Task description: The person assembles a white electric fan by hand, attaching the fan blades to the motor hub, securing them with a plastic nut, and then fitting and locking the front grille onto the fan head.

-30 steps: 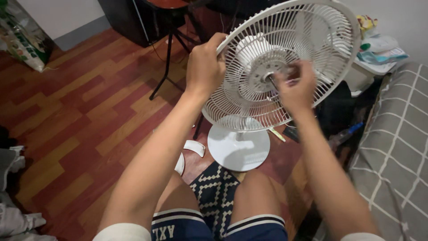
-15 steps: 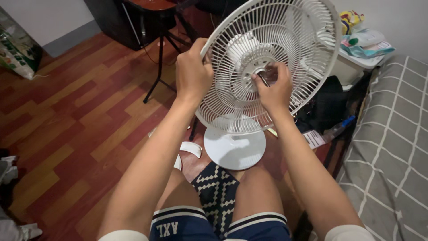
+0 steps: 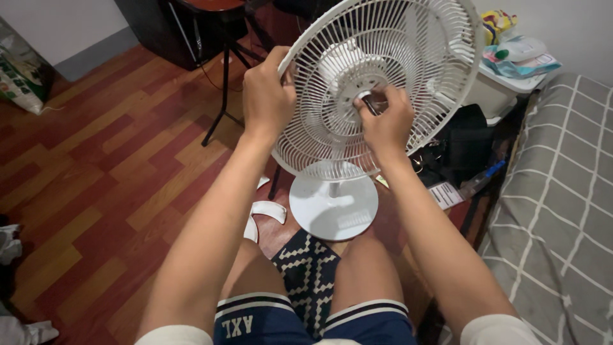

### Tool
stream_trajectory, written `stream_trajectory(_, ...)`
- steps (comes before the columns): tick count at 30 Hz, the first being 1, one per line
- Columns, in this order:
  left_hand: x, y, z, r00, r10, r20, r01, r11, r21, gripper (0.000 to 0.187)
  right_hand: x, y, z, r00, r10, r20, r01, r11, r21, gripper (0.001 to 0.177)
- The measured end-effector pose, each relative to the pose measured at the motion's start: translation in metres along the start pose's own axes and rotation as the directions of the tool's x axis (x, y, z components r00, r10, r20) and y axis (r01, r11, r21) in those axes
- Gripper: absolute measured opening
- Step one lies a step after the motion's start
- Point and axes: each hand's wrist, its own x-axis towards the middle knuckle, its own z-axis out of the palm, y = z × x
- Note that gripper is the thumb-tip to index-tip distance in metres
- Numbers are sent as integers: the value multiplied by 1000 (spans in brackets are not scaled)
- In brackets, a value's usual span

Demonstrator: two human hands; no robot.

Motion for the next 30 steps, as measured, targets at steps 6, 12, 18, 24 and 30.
stream_trajectory(6,2,3,0,1000,-5,15,5,999,40,15,0,4,5,998,-46,-38,43,996,-75,37)
stream_trajectory(12,-3,7,-1,996,75,-40,-74,997,25,15,0,8,6,998,-51,-34,50,998,-41,40)
stream_trajectory(18,-5,7,1,996,69,-58,-66,996,60,19,2,11,5,997,-74,-10,73,993,-90,40)
stream_trajectory(24,-8,17,3,998,8,-57,-4,998,70,19,4,13,4,999,-44,-8,44,999,-26,39)
stream_trajectory(30,-6,32,3,996,-87,-17,88,991,104,23,7,11,5,1000,-7,-17,7,1000,-20,41)
